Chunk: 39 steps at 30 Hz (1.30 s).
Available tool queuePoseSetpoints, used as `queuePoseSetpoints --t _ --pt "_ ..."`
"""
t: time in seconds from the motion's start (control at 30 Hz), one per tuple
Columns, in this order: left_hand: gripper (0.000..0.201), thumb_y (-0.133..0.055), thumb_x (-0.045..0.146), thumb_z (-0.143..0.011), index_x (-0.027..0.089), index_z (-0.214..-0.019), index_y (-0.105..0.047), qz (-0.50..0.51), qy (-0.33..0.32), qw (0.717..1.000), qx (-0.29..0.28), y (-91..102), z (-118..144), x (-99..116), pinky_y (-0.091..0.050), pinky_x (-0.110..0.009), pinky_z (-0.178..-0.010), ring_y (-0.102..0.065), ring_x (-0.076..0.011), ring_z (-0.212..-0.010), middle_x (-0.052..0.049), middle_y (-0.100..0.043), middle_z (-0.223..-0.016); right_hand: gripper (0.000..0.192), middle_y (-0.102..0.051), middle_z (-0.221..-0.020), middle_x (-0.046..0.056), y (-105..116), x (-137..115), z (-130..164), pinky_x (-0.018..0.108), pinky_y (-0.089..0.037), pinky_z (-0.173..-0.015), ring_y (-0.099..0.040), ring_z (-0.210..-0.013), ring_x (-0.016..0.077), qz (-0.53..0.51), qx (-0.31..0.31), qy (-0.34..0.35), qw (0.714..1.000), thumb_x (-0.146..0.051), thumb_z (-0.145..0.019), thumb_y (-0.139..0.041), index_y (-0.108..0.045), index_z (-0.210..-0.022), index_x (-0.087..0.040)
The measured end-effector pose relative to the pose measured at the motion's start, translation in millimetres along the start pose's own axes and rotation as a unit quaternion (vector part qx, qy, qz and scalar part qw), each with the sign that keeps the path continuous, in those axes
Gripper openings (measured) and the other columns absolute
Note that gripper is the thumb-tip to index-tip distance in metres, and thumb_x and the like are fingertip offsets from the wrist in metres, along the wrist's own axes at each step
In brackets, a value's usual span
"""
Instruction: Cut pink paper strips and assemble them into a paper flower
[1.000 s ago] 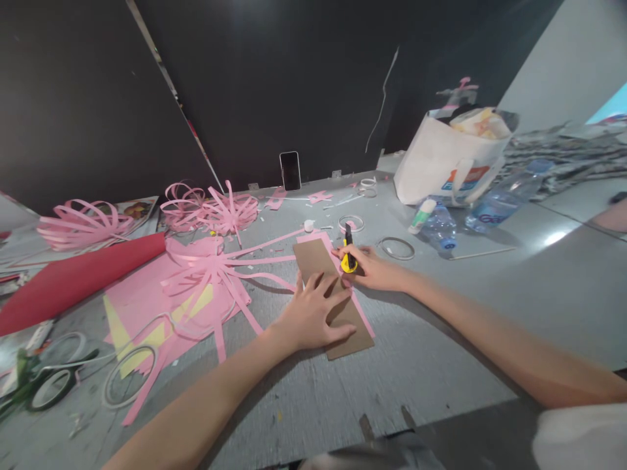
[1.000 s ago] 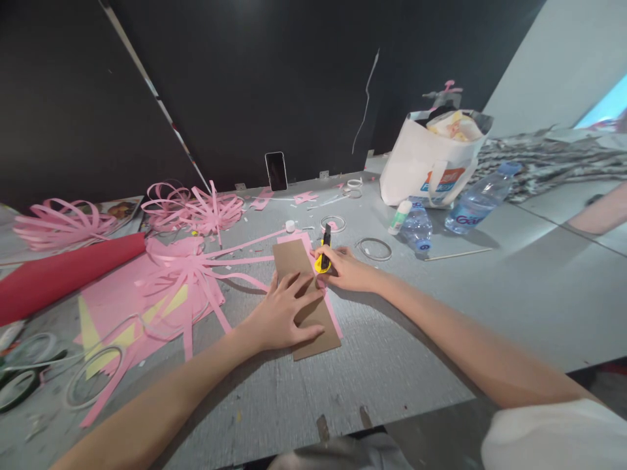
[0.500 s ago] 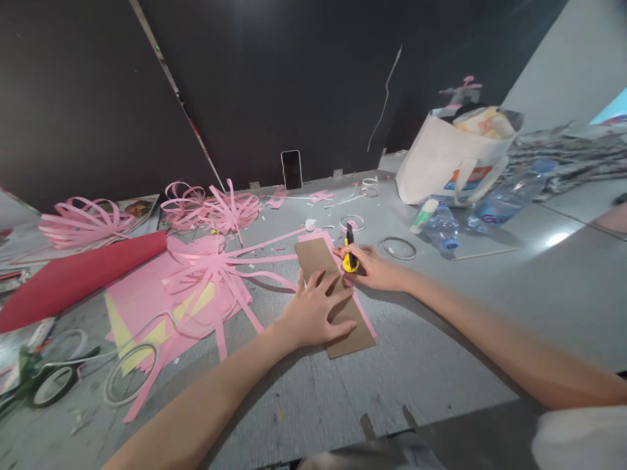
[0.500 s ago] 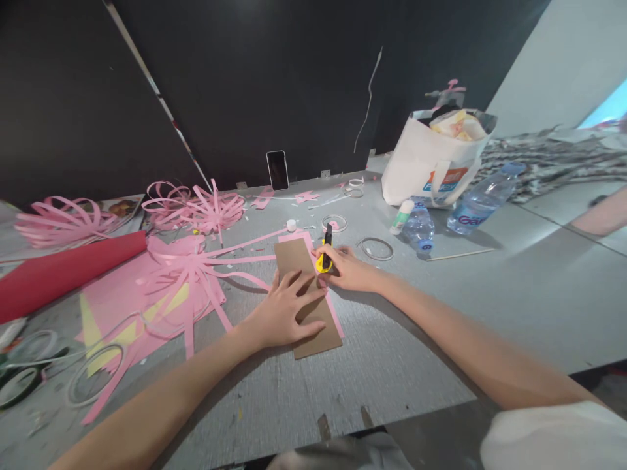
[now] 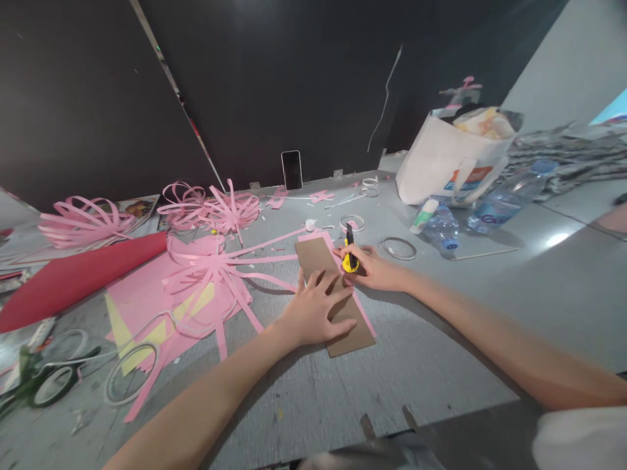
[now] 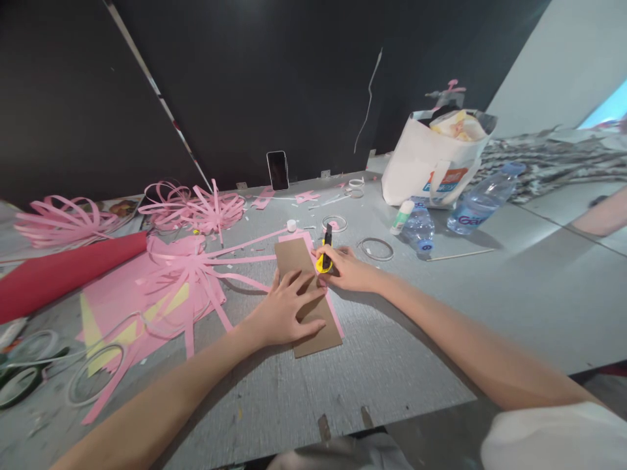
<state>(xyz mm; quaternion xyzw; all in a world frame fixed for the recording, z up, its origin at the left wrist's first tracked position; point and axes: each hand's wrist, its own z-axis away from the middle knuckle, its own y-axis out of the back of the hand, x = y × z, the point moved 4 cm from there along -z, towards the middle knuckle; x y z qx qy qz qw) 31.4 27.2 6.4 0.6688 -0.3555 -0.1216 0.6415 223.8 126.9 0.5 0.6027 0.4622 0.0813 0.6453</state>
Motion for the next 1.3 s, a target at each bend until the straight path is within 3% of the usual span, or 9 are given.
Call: queuePoseSetpoints --t 0.4,0.5,0.6,0.73,0.8,0.9,0.97,1.17,1.3 --pt "0.060 -0.063 0.058 -0.098 0.030 -0.152 -0.061 0.012 0.000 1.000 0.008 4.4 -4 1 -0.020 -0.078 -0.126 -0.043 -0.0438 -0.151 -0.012 -0.057 -0.158 0.037 -0.069 -0.145 0.014 0 -1 0 0.063 -0.028 -0.125 -0.063 -0.138 0.0354 -0.003 -0.005 -0.001 1.000 -0.049 -0.103 -0.057 -0.046 -0.133 -0.031" --pt "0.044 -0.058 0.045 -0.101 0.026 -0.140 -0.067 0.029 -0.007 0.999 0.024 10.1 -12 -4 -0.035 -0.065 -0.124 -0.058 -0.0362 -0.137 -0.012 -0.066 -0.146 0.035 -0.069 -0.145 0.013 2 -1 1 0.060 -0.034 -0.122 -0.063 -0.138 0.0351 0.005 0.006 -0.002 1.000 -0.046 -0.100 -0.058 -0.049 -0.131 -0.032" --pt "0.037 -0.056 0.030 -0.097 0.021 -0.130 -0.070 0.046 0.011 0.999 0.017 13.8 -24 -15 -0.051 -0.052 -0.110 -0.067 -0.0318 -0.119 -0.013 -0.072 -0.130 0.030 -0.071 -0.141 0.012 5 0 1 0.055 -0.046 -0.112 -0.067 -0.128 0.0344 -0.016 0.037 -0.007 0.999 -0.046 -0.100 -0.056 -0.054 -0.126 -0.030" --pt "0.040 -0.049 0.019 -0.096 0.018 -0.131 -0.067 0.044 0.061 0.997 0.023 16.8 -43 -23 -0.057 -0.046 -0.099 -0.069 -0.0305 -0.111 -0.015 -0.071 -0.124 0.030 -0.077 -0.120 0.010 12 2 6 0.046 -0.056 -0.096 -0.075 -0.115 0.0320 -0.104 0.169 -0.024 0.980 -0.055 -0.105 -0.048 -0.055 -0.119 -0.029" --pt "0.037 -0.047 0.017 -0.098 0.015 -0.128 -0.068 0.006 0.096 0.995 0.026 16.0 -51 -24 -0.056 -0.048 -0.100 -0.066 -0.0331 -0.116 -0.018 -0.069 -0.128 0.037 -0.080 -0.101 0.007 16 4 13 0.044 -0.058 -0.089 -0.079 -0.096 0.0297 -0.135 0.238 -0.054 0.960 -0.060 -0.107 -0.043 -0.055 -0.125 -0.030" --pt "0.031 -0.051 0.022 -0.099 0.014 -0.121 -0.070 -0.058 0.156 0.986 0.027 11.1 -60 -25 -0.053 -0.054 -0.102 -0.059 -0.0398 -0.126 -0.021 -0.067 -0.131 0.048 -0.073 -0.069 0.000 19 7 21 0.041 -0.059 -0.074 -0.072 -0.065 0.0263 -0.147 0.284 -0.084 0.944 -0.066 -0.108 -0.037 -0.055 -0.134 -0.029" --pt "0.031 -0.054 0.032 -0.101 0.016 -0.121 -0.071 -0.068 0.182 0.980 0.039 6.3 -63 -26 -0.050 -0.059 -0.104 -0.055 -0.0420 -0.129 -0.019 -0.067 -0.132 0.048 -0.071 -0.065 -0.001 22 10 22 0.039 -0.058 -0.069 -0.070 -0.059 0.0255 -0.152 0.297 -0.090 0.939 -0.067 -0.108 -0.039 -0.055 -0.133 -0.029" --pt "0.046 -0.060 0.055 -0.098 0.019 -0.125 -0.070 -0.043 0.192 0.975 0.106 -8.9 -61 -32 -0.039 -0.065 -0.113 -0.052 -0.0417 -0.129 -0.017 -0.065 -0.131 0.033 -0.080 -0.111 0.006 17 10 12 0.045 -0.059 -0.090 -0.079 -0.098 0.0293 -0.114 0.213 -0.049 0.969 -0.058 -0.105 -0.054 -0.057 -0.122 -0.030" --pt "0.055 -0.063 0.057 -0.095 0.018 -0.133 -0.067 -0.048 0.174 0.975 0.131 -15.6 -58 -33 -0.032 -0.066 -0.120 -0.047 -0.0426 -0.138 -0.018 -0.062 -0.138 0.036 -0.077 -0.121 0.009 4 5 9 0.042 -0.058 -0.082 -0.076 -0.094 0.0291 -0.043 0.132 -0.068 0.988 -0.050 -0.099 -0.064 -0.056 -0.126 -0.028"
